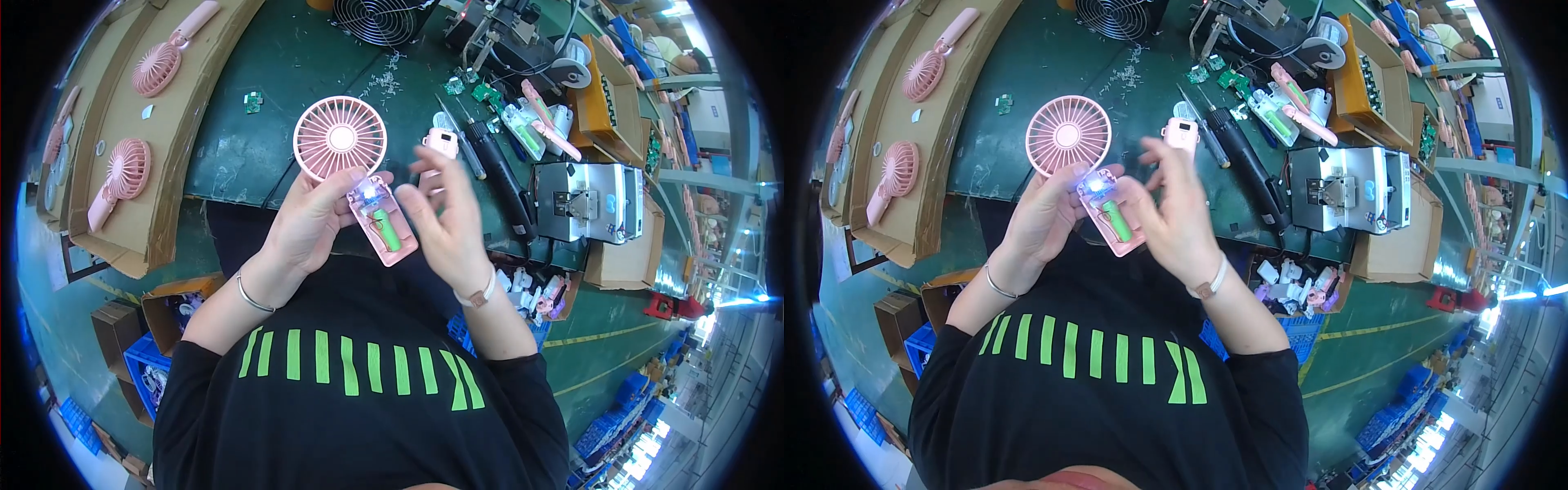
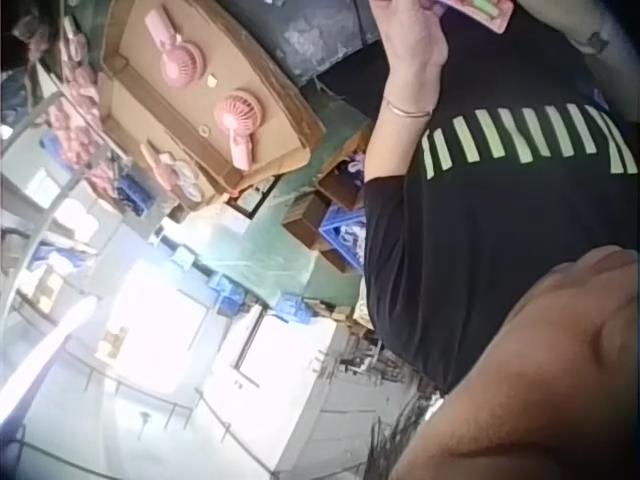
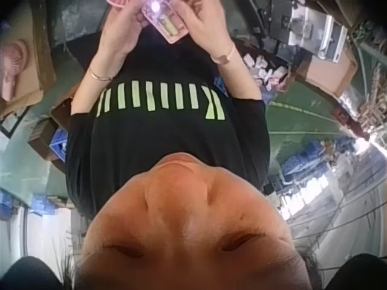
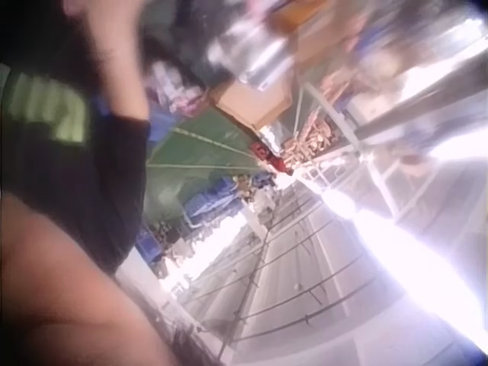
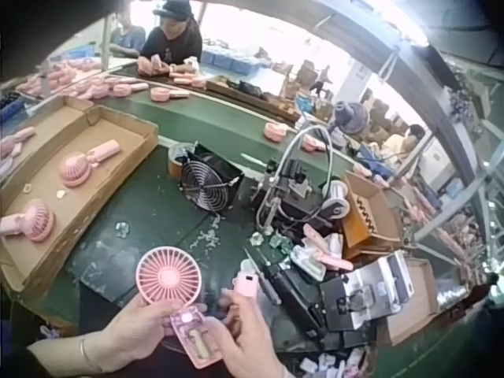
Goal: The person fastens small handheld fans using an electric screwdriver, opens one fan to solder its circuit board with a soldering iron, and reassembles the casing before securing it with the electric screwdriver.
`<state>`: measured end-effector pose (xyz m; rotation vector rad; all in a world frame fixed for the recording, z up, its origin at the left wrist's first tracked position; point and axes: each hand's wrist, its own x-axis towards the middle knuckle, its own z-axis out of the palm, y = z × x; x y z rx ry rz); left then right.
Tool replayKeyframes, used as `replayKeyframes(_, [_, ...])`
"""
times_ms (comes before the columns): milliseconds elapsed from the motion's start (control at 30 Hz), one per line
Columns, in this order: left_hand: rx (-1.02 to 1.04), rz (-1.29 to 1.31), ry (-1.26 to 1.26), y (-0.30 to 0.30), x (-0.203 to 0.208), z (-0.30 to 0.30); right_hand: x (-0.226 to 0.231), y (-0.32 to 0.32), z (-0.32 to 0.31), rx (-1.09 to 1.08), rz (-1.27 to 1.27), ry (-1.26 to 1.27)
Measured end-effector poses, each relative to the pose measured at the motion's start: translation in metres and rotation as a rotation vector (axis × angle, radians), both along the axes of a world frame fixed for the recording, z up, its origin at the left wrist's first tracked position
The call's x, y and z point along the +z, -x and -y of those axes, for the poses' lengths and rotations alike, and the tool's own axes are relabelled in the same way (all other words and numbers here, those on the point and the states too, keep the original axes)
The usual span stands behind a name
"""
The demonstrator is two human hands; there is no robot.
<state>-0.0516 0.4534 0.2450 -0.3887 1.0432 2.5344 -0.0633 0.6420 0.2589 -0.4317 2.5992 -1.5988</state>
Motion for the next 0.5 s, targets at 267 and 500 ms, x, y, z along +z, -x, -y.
replayKeyframes(267, [-0.064, -0.119, -0.085, -0.009, 0.006, -0.014, -0.024, -0.011, 0.021, 0.051, 0.295, 0.434])
replayKeyframes(500, [-0.094, -0.159, -0.143, -0.013, -0.008, -0.023, -0.026, -0.016, 0.036, -0.122, 0.177, 0.555])
